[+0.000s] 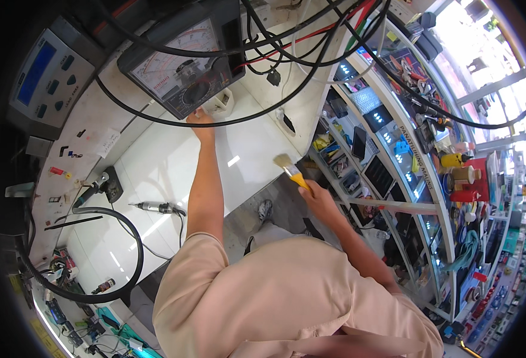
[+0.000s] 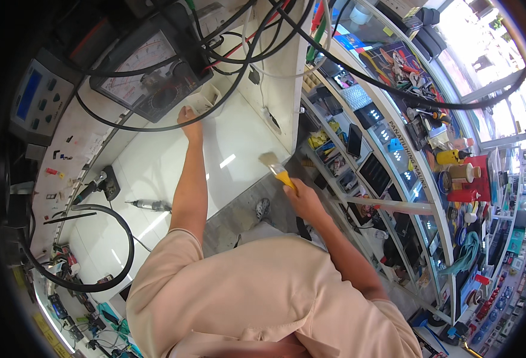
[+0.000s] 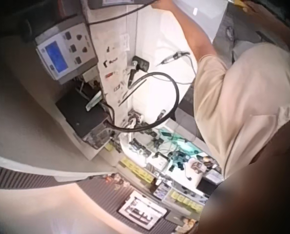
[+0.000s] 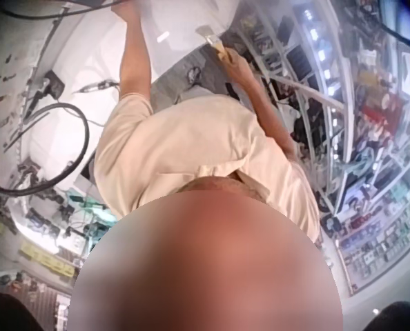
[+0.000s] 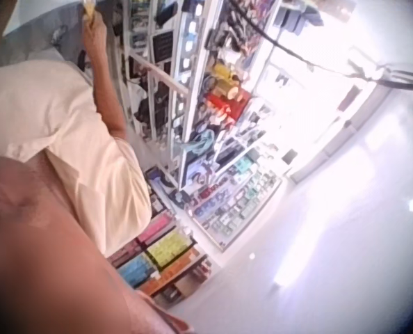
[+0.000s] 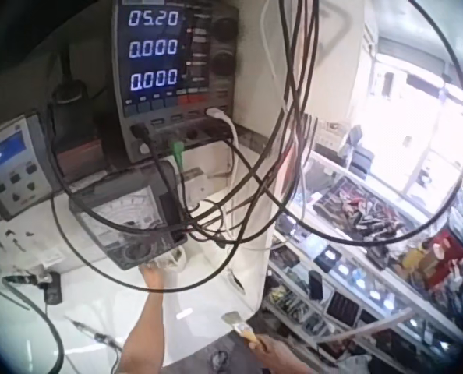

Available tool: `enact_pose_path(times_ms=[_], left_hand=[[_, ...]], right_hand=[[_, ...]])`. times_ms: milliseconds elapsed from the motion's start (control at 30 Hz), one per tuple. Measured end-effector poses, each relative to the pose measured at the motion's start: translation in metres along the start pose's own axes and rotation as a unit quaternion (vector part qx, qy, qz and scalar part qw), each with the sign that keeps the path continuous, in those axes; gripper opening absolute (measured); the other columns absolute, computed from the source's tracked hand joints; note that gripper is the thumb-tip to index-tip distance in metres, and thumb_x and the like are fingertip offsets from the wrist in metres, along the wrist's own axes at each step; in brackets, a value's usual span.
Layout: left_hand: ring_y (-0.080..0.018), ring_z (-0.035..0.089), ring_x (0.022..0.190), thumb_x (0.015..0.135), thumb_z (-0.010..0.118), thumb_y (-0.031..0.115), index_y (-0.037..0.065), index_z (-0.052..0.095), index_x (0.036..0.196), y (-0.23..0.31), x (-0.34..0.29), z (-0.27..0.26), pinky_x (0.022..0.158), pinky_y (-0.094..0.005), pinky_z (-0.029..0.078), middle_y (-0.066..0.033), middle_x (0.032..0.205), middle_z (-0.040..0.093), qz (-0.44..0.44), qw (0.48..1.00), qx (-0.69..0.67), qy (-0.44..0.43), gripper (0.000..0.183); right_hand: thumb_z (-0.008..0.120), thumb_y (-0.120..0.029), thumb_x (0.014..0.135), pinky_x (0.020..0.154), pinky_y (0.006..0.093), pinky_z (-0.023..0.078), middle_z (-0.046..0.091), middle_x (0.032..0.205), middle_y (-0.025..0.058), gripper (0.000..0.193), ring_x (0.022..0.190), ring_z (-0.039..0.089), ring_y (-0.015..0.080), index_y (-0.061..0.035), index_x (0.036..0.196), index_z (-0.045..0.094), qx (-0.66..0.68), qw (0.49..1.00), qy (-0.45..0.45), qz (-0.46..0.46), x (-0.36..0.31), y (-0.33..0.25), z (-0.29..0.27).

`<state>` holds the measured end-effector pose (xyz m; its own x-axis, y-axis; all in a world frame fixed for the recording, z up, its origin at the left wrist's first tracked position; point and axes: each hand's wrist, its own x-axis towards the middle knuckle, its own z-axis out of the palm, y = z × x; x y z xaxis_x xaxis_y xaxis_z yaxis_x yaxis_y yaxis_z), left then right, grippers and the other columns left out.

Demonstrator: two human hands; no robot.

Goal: The person drills holes into a white plastic box using a handheld rotary tool, then brushes away debris from the box. The person places the box on a counter and retrieves a brush to clean the drilled area.

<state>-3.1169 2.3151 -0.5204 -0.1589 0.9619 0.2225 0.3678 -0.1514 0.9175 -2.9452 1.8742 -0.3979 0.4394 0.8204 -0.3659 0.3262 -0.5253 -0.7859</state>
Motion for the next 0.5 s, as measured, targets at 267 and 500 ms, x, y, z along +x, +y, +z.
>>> enact_pose_path(times_ms=[267,500], left_hand=[[-0.0302,0.051,0.146,0.118,0.049,0.030,-0.002,0.045,0.159,0.041,-0.171,-0.069,0.124,-0.0419,0.041,-0.0195,0.162,0.045,-0.123,0.975,-0.176,-0.061,0.052],[-0.0152,0.058,0.092,0.114,0.054,0.025,0.002,0.071,0.138,0.172,-0.285,-0.086,0.084,-0.0319,0.049,-0.0077,0.097,0.064,-0.057,0.899,-0.087,-0.425,0.037]], right_hand=[[0.064,-0.024,0.103,0.112,0.0516,0.049,0.061,0.140,0.0293,0.059,0.128,0.061,0.0470,0.0010,0.155,0.051,-0.140,0.985,0.012,-0.098,0.123,-0.018,0.091],[0.066,-0.029,0.102,0.099,0.0515,0.056,0.076,0.119,0.0239,0.038,0.111,0.071,0.0445,-0.0024,0.127,0.075,-0.036,0.991,-0.040,-0.124,0.049,0.045,0.018]])
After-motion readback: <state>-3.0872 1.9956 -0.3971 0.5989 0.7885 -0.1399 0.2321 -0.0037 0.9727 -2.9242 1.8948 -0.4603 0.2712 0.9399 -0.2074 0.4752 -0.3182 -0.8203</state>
